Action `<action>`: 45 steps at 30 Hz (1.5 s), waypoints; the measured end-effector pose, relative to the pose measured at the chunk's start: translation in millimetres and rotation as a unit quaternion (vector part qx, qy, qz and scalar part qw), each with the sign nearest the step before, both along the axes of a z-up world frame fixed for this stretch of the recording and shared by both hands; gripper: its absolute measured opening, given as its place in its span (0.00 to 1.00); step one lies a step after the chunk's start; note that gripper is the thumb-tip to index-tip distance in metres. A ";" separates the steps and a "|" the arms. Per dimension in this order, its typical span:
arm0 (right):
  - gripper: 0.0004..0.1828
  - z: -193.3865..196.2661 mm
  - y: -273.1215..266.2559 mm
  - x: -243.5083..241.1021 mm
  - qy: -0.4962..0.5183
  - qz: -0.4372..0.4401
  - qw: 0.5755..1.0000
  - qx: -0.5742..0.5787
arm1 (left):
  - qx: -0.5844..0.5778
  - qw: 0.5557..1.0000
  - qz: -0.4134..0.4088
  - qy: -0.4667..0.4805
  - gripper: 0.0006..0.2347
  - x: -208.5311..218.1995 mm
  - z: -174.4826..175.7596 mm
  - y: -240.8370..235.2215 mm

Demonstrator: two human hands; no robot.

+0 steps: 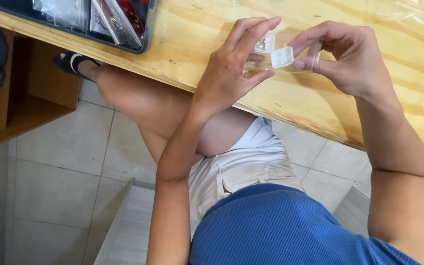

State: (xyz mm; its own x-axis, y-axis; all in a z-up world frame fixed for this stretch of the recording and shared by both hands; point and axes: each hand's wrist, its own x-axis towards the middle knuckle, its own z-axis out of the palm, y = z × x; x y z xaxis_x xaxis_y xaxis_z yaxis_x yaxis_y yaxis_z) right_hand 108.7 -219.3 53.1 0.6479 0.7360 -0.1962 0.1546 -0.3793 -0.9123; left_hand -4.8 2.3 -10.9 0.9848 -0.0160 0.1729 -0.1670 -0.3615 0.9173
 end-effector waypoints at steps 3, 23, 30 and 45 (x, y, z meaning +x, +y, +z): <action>0.17 1.5 0.4 -0.7 -0.060 0.011 0.998 -0.030 | -0.036 0.999 -0.011 -0.013 0.37 0.1 0.6 2.3; 0.17 -3.9 12.9 -0.1 -0.071 0.043 0.996 0.040 | -0.211 0.977 0.012 0.029 0.28 -3.0 9.6 3.7; 0.16 -1.9 9.5 1.8 -0.184 0.040 0.980 0.070 | -0.433 0.899 -0.030 0.063 0.25 9.1 -1.3 2.1; 0.19 8.7 7.5 1.9 -0.364 0.000 0.924 0.116 | -0.496 0.867 0.036 -0.020 0.13 22.5 22.3 -33.3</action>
